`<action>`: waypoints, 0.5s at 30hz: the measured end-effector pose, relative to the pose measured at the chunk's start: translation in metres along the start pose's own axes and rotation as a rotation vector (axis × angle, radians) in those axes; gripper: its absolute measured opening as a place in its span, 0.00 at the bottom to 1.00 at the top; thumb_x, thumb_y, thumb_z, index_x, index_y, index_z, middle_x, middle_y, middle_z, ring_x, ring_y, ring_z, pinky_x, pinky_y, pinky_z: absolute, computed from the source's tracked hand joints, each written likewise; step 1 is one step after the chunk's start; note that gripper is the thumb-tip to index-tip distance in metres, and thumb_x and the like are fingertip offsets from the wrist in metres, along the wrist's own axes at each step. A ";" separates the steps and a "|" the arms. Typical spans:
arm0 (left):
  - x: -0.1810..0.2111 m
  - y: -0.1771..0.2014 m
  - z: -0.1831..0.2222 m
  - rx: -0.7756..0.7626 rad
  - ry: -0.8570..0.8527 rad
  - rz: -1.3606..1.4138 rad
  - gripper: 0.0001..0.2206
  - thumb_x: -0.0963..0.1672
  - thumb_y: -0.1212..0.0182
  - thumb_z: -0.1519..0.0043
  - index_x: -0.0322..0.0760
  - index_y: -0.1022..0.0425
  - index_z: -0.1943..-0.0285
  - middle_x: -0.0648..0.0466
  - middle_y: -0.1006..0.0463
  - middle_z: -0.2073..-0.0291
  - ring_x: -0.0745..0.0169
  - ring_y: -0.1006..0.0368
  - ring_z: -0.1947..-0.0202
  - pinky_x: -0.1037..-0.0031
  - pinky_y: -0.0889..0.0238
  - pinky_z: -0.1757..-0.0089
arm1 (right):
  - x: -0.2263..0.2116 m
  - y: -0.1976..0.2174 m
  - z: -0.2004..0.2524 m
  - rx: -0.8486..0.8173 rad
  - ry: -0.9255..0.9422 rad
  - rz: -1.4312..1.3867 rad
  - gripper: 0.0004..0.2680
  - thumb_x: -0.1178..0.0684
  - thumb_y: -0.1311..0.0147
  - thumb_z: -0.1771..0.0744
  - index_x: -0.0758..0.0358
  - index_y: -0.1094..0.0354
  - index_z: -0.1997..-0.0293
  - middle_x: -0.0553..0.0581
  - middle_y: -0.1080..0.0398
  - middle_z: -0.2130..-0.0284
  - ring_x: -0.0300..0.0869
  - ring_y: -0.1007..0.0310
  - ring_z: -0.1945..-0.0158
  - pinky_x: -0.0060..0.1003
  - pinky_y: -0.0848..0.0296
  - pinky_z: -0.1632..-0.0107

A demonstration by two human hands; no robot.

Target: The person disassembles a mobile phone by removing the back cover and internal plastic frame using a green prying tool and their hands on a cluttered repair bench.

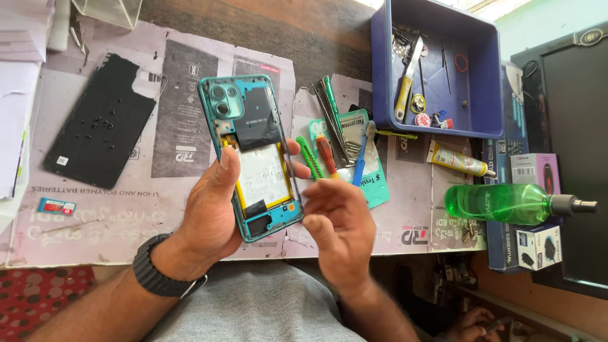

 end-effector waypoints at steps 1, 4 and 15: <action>0.000 -0.002 0.000 -0.011 0.006 -0.003 0.39 0.60 0.47 0.35 0.23 0.42 0.28 0.38 0.26 0.46 0.49 0.25 0.49 0.59 0.25 0.54 | 0.009 0.003 -0.001 -0.028 -0.155 -0.190 0.17 0.56 0.39 0.32 0.71 0.39 0.38 0.65 0.27 0.52 0.44 0.23 0.56 0.38 0.21 0.55; 0.000 -0.004 0.000 -0.087 0.019 0.065 0.36 0.56 0.43 0.32 0.21 0.42 0.26 0.37 0.26 0.44 0.46 0.24 0.49 0.58 0.23 0.62 | 0.022 0.004 0.001 -0.068 -0.384 -0.403 0.14 0.61 0.41 0.32 0.75 0.38 0.41 0.67 0.25 0.55 0.44 0.22 0.57 0.39 0.20 0.58; 0.008 0.019 0.004 0.257 0.041 -0.055 0.18 0.41 0.46 0.35 0.32 0.36 0.35 0.36 0.24 0.49 0.41 0.22 0.50 0.47 0.24 0.53 | 0.022 0.008 0.005 -0.138 -0.318 -0.021 0.10 0.61 0.42 0.31 0.71 0.32 0.45 0.59 0.23 0.58 0.37 0.23 0.58 0.33 0.21 0.57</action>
Point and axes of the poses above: each hand's wrist, its own z-axis away from the middle knuckle, its own y-axis out of the back of the hand, x = y × z, the point moved 4 cm from there along -z, towards the middle knuckle
